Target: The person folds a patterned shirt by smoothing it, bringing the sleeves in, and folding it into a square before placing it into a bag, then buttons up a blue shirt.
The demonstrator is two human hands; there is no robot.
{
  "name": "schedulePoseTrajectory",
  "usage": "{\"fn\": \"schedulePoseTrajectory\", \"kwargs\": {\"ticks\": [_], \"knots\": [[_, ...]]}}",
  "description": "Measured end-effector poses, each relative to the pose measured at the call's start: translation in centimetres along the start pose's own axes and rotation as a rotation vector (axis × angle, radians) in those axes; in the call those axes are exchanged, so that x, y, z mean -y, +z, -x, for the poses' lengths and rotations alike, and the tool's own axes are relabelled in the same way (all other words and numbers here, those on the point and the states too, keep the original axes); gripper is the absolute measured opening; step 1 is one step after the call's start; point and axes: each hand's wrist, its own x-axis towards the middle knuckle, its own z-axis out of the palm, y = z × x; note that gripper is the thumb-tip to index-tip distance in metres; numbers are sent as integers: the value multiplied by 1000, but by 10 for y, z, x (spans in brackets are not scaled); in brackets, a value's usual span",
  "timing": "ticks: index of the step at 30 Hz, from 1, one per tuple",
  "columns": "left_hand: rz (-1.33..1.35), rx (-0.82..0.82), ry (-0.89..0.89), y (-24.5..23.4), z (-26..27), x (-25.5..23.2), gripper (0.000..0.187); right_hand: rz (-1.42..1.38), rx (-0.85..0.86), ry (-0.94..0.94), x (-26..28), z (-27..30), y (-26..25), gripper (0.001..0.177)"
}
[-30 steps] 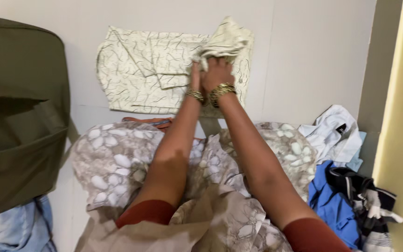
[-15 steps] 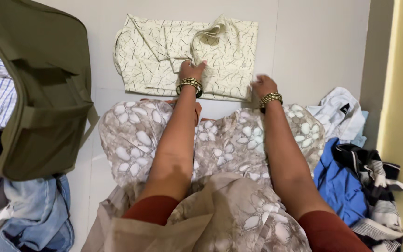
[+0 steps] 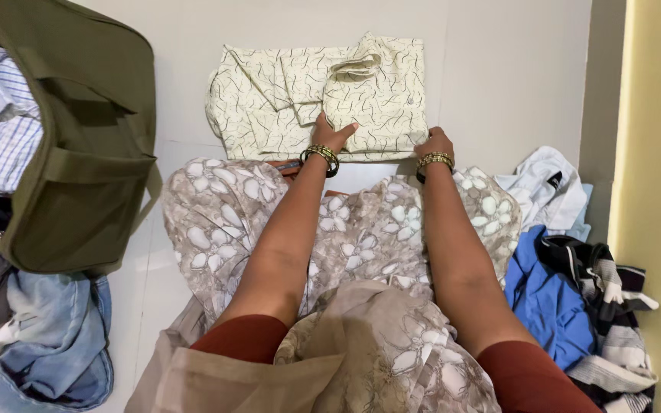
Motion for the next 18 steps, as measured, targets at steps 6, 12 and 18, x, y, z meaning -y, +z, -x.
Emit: {"fn": "schedulePoseTrajectory", "kwargs": {"ticks": [6,12,18], "knots": [[9,-161,-34,15,-18,29,92,213,-122,-17,41,52,-22,81],[194,-200,-80,13,-10,14,76,483,-272,-600,84,101,4,92],[502,-84,-246,-7,21,-13,70,771,-280,-750,68,67,47,32]]}}
